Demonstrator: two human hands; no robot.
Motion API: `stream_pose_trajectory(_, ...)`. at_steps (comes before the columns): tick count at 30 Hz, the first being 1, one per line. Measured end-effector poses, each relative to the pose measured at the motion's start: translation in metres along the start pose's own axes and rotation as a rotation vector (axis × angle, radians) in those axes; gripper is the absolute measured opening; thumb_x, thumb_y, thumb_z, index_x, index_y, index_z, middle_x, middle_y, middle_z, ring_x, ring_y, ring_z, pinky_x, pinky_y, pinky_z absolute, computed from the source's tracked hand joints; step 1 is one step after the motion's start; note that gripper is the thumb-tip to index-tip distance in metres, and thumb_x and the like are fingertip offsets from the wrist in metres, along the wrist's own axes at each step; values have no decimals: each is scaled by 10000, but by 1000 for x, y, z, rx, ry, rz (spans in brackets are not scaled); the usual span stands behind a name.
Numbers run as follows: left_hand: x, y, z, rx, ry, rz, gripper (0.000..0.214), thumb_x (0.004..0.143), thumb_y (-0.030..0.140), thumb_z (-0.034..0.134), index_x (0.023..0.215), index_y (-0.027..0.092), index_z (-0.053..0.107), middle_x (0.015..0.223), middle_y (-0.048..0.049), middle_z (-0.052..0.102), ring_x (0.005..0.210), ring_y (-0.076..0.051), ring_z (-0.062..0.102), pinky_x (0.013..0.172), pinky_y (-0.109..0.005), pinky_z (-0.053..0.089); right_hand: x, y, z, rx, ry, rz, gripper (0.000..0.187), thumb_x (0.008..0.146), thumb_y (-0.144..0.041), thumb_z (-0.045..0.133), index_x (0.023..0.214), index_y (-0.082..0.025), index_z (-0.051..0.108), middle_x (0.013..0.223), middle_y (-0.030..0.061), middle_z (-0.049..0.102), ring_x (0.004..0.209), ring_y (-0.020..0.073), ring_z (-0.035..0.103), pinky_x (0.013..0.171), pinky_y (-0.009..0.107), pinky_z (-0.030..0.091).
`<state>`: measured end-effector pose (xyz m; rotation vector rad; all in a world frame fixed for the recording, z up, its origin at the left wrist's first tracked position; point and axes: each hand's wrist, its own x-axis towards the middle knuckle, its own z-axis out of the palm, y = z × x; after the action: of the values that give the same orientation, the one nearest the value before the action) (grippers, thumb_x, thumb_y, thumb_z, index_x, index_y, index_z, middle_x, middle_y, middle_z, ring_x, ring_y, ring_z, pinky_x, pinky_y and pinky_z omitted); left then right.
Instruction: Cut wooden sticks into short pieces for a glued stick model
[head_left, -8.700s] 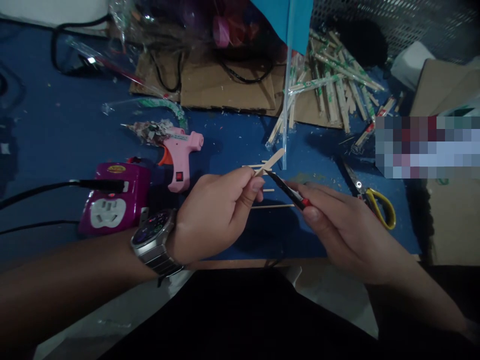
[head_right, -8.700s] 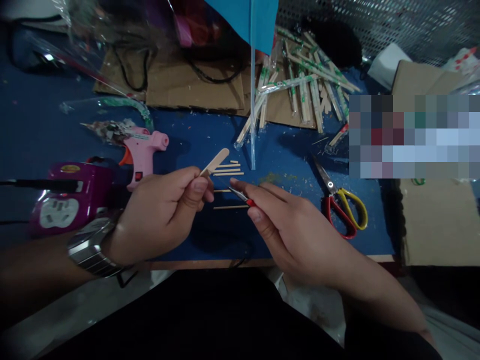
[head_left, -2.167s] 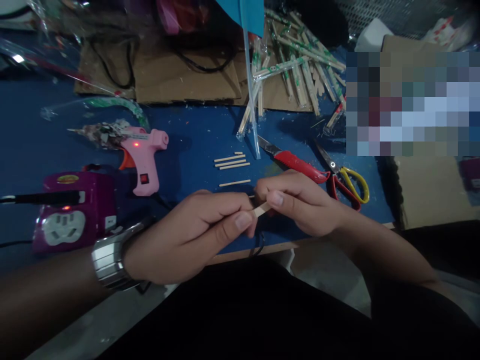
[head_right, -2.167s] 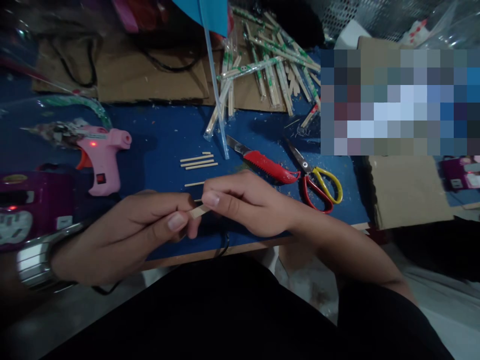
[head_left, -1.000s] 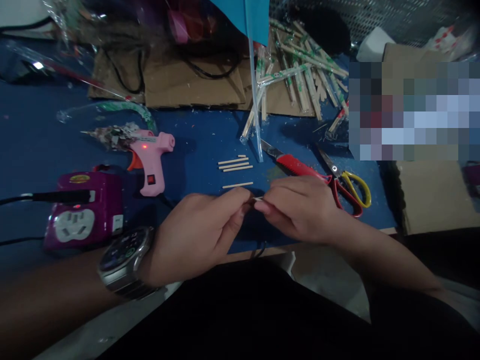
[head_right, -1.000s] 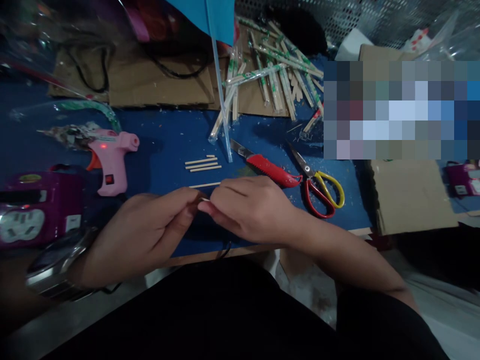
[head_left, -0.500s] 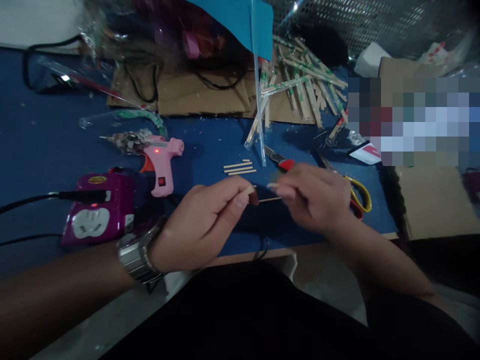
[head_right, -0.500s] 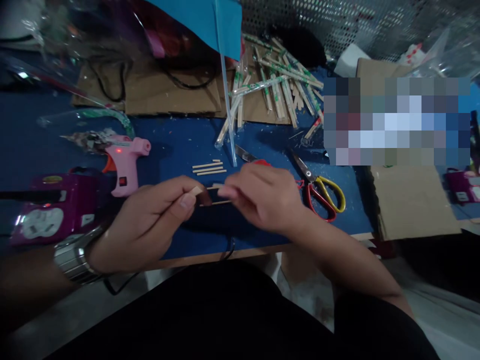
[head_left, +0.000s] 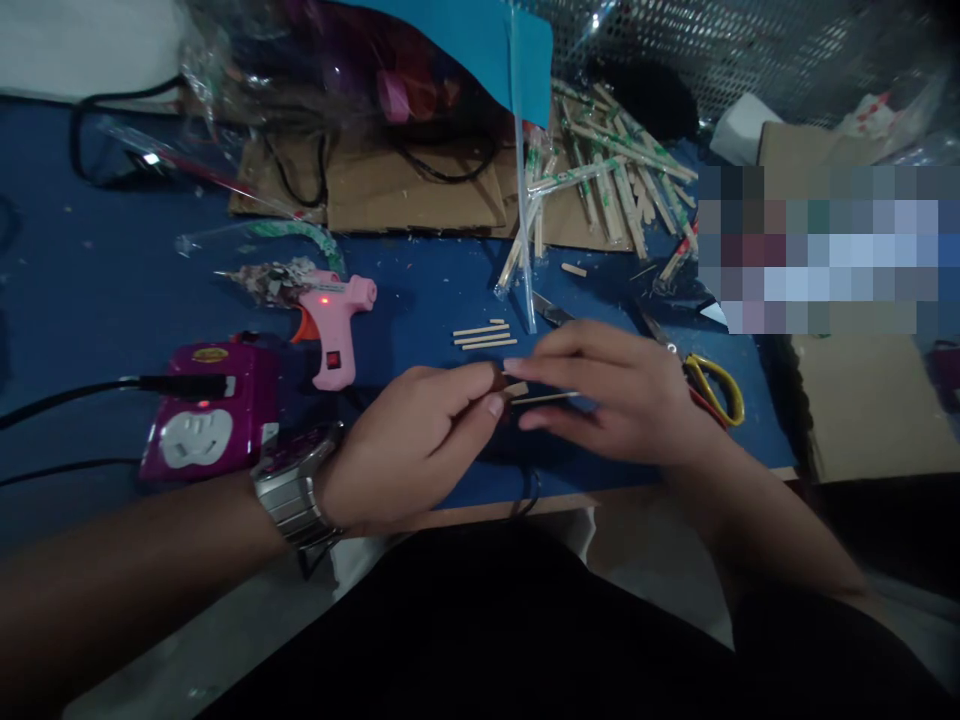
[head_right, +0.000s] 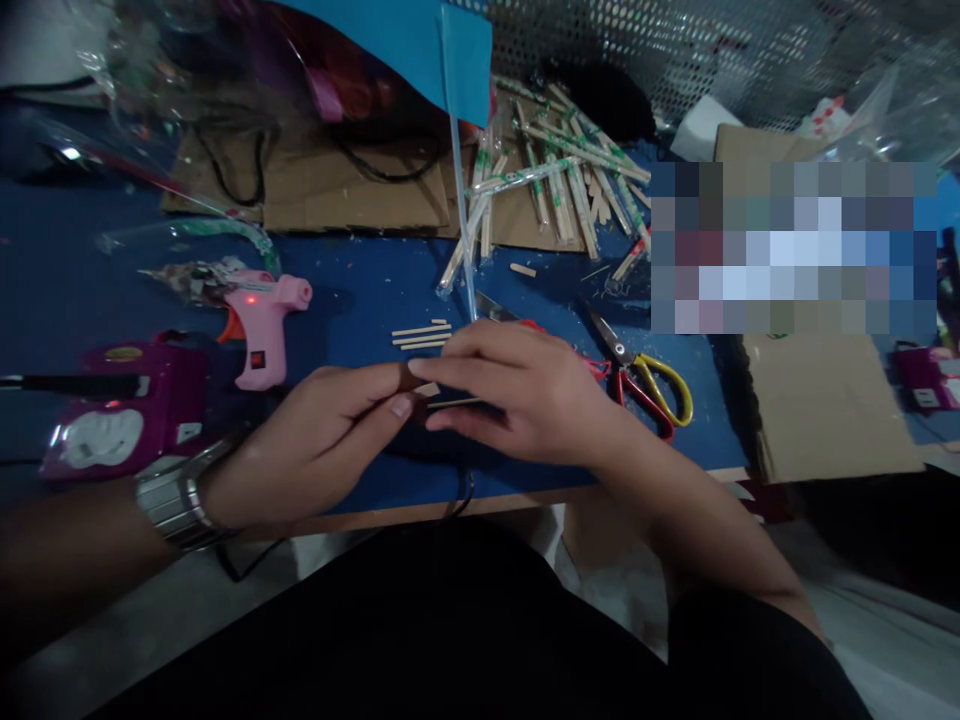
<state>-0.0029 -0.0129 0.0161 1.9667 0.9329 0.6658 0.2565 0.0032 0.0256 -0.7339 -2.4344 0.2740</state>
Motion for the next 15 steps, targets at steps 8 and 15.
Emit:
stream_pose_trajectory(8,1,-2,0,46,11,-14,280,1125,334,541,908,206,664,662,76,585,578,-91,534,577,-257,373,-5,6,2,-83,84,46,165,1081,-246,786,1234,-241,846,1091,35,888,939,156,836,844,275,670)
stream_pose_trajectory(15,-1,-1,-1,143,-68,-56,422,1111,393,577,731,211,604,590,57,595,533,-103,529,566,-290,325,-6,35,-12,-94,19,241,193,1104,-380,746,1192,-287,890,1079,44,895,963,225,846,865,367,681)
